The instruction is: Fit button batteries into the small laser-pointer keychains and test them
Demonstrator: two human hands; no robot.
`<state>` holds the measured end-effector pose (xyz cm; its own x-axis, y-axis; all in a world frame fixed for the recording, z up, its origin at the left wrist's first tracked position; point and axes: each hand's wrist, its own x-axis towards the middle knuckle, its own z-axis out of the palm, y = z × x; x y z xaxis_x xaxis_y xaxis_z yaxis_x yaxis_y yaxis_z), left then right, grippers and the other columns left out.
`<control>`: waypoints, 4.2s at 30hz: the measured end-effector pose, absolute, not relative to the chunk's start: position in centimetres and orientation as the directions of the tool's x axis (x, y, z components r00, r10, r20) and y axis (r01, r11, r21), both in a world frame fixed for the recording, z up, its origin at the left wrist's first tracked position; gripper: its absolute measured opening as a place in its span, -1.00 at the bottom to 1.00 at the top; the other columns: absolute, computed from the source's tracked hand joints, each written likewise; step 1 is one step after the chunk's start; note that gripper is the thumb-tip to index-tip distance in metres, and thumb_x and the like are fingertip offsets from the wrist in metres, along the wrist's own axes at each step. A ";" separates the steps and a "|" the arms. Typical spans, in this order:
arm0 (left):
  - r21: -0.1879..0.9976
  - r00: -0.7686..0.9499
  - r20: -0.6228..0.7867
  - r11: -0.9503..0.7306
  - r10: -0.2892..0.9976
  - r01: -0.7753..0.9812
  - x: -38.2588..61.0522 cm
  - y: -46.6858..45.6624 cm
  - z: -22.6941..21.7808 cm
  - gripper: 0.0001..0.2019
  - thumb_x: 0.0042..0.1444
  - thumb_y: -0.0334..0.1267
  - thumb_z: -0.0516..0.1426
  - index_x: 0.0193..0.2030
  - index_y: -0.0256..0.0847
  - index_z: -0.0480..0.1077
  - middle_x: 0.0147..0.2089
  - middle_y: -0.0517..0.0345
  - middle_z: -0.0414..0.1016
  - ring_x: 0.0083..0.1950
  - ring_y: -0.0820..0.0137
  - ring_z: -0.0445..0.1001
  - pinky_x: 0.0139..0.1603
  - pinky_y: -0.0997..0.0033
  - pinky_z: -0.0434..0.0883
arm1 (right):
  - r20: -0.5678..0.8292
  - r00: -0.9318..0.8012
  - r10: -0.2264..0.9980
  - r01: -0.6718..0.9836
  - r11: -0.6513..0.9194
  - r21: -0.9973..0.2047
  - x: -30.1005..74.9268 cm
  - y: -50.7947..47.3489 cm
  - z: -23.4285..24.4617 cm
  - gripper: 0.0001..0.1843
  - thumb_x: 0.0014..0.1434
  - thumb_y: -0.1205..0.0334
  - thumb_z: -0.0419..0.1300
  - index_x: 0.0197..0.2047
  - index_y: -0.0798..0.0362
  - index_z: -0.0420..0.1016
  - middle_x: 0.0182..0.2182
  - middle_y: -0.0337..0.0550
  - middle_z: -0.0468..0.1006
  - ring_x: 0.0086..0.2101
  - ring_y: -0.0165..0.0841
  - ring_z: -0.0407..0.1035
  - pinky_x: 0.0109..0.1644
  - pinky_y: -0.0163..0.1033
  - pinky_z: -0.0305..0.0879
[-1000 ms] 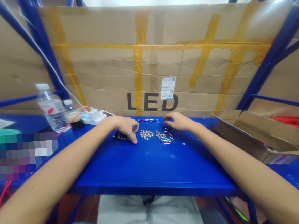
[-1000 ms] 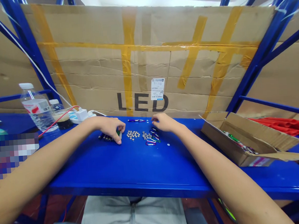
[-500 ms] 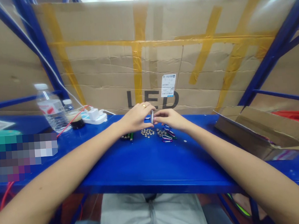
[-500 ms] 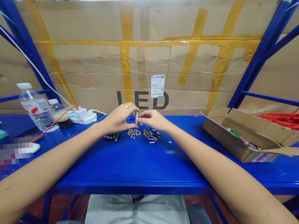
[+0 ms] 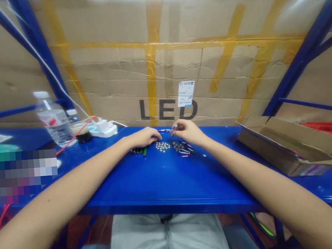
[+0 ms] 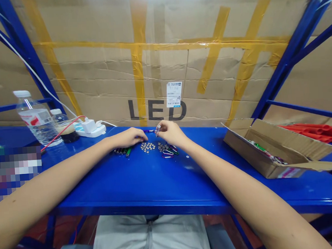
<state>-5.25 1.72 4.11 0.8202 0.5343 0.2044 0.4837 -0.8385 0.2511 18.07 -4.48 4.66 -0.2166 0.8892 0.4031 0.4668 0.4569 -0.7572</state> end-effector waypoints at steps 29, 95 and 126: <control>0.140 0.875 0.177 -0.892 0.450 0.430 -5.8 2.8 3.6 -0.87 0.12 -0.29 0.13 -0.28 -0.17 0.53 -0.27 0.11 0.57 -0.31 0.41 0.50 -0.30 0.47 0.36 | 0.343 -0.287 0.894 0.693 0.441 -0.570 18.6 -3.5 3.0 -0.88 0.11 0.46 0.24 -0.28 0.08 0.54 -0.30 -0.13 0.63 -0.29 -0.30 0.49 -0.16 -0.20 0.37; 0.248 0.667 0.573 -0.876 0.477 0.413 -2.3 -1.9 4.4 -0.89 0.24 -0.29 0.13 -0.11 -0.22 0.36 -0.21 0.10 0.58 -0.21 0.37 0.55 -0.17 0.36 0.42 | 0.670 -0.554 0.494 0.639 0.768 -0.038 19.6 -4.1 5.0 -0.63 0.34 0.40 -0.03 0.02 -0.02 0.54 -0.18 -0.02 0.39 -0.15 -0.19 0.25 -0.02 -0.03 0.29; 0.048 0.539 0.788 -0.902 0.298 0.428 -2.3 -1.6 4.1 -0.84 0.27 -0.32 0.09 -0.17 -0.23 0.51 -0.21 0.07 0.64 -0.19 0.35 0.60 -0.13 0.34 0.50 | 0.463 -0.343 0.817 0.391 0.573 -0.721 18.5 -3.4 3.1 -0.91 0.17 0.33 0.11 -0.22 0.05 0.37 -0.32 -0.16 0.52 -0.32 -0.32 0.44 -0.16 -0.15 0.38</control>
<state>-2.27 -1.58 4.15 0.5391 0.2978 0.7878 0.4282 -0.9024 0.0480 18.51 -3.40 3.11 -0.3426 0.8173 0.4633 0.3911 0.5725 -0.7206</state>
